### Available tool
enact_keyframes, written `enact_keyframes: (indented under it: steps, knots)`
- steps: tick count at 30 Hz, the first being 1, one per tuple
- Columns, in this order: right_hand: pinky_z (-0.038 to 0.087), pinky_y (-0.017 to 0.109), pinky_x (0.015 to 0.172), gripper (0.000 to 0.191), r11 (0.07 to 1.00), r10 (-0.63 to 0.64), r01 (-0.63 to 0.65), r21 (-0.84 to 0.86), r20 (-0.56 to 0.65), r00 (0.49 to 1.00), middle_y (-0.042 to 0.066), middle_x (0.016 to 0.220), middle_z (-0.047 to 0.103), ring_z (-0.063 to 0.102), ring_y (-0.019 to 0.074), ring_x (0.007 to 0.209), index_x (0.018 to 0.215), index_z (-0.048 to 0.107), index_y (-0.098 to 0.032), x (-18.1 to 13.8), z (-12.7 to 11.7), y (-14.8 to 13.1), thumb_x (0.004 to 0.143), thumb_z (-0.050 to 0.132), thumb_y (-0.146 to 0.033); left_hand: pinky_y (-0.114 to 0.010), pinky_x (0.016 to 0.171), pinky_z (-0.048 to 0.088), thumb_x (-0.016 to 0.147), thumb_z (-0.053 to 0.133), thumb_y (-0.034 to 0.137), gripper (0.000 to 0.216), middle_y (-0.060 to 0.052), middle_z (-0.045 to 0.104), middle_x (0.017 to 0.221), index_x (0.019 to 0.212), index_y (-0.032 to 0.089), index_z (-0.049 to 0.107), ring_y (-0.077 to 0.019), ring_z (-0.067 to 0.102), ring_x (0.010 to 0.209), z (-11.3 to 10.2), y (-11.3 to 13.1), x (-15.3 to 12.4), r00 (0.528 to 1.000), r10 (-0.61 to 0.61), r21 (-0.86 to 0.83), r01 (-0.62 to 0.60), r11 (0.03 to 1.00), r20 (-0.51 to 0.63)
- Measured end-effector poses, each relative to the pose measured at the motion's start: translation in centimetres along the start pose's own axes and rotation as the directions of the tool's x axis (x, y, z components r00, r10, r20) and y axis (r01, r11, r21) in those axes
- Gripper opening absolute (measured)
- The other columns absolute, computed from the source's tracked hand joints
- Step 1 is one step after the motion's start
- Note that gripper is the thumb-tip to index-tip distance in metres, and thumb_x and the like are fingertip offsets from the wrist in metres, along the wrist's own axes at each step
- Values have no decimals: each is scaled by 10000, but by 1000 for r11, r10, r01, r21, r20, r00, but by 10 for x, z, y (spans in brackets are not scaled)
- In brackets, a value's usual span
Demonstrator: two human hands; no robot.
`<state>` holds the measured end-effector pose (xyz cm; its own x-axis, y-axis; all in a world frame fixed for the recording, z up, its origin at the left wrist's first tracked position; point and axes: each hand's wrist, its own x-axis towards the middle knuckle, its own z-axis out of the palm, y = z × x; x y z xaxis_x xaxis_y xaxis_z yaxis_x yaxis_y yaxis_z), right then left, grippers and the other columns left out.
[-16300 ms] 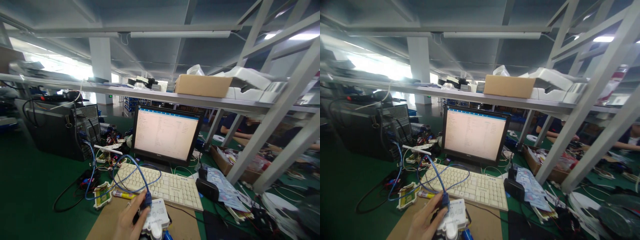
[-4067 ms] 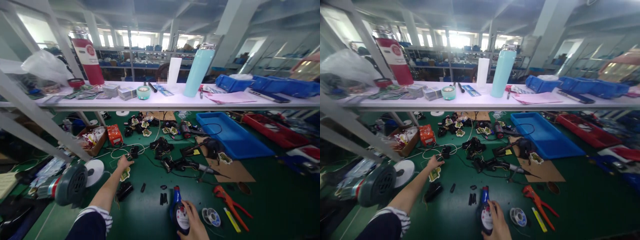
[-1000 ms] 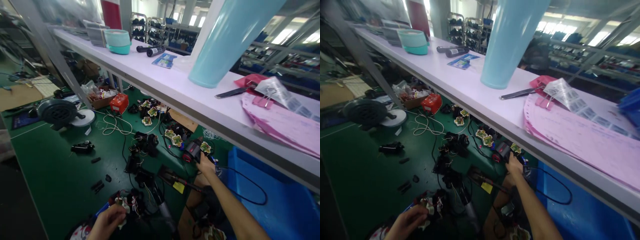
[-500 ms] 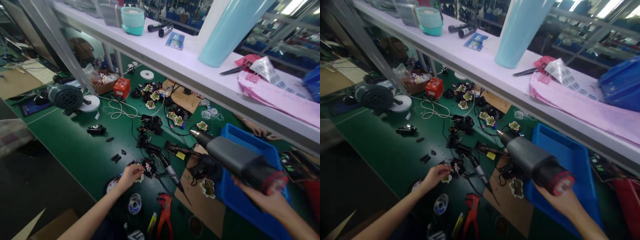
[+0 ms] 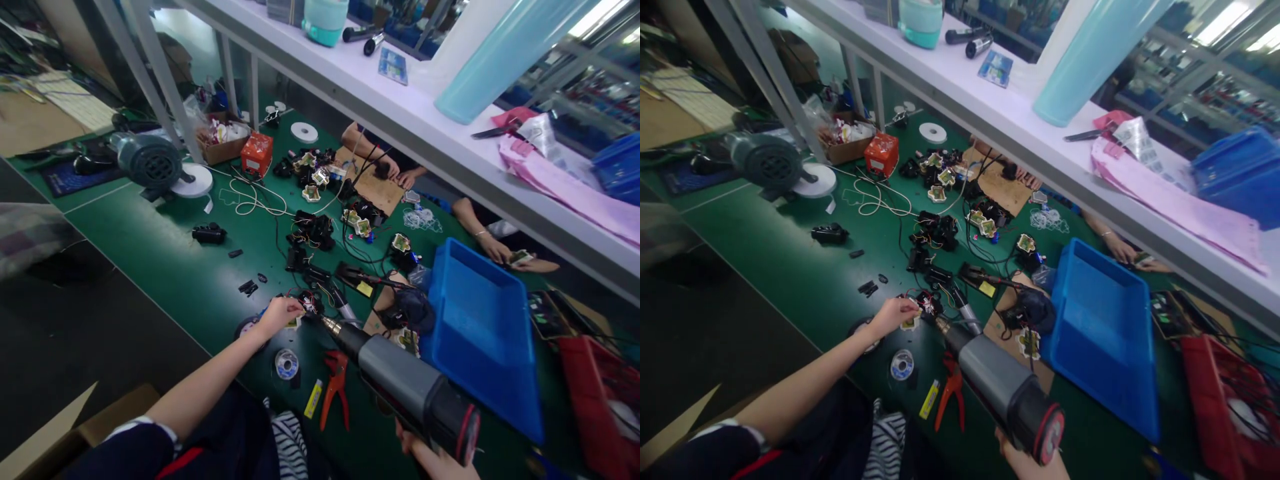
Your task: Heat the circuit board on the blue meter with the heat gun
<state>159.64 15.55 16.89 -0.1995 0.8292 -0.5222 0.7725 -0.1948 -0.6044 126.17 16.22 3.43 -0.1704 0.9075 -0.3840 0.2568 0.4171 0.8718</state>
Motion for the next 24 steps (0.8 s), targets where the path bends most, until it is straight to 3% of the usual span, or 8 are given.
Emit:
enact_keyframes:
  steps: [8, 19, 24]
  knots:
    - [429, 299, 657, 227, 999, 32, -35, 23, 127, 991, 27, 617, 544, 518, 165, 628, 633, 542, -192, 1, 3, 0, 660, 448, -397, -316, 705, 528, 815, 628, 219, 111, 8, 639, 698, 811, 108, 627, -127, 625, 678, 9, 2, -1, 999, -34, -7, 34, 999, 25]
    - [416, 303, 655, 231, 998, 62, -58, -32, 140, 988, 19, 594, 540, 511, 167, 612, 643, 553, -184, 4, 5, -11, 661, 444, -387, -327, 731, 527, 807, 631, 181, 75, 3, 634, 733, 814, 107, 623, -129, 619, 718, 14, 1, -3, 998, -30, 11, 29, 1000, 48]
    - [426, 300, 660, 202, 997, 77, -72, -32, 216, 973, 29, 632, 559, 529, 169, 627, 638, 553, -176, 11, 7, -2, 656, 453, -351, -316, 709, 527, 809, 630, 190, 86, 3, 626, 731, 825, 107, 614, -126, 612, 705, 14, -2, -1, 998, -14, 6, 13, 1000, 53]
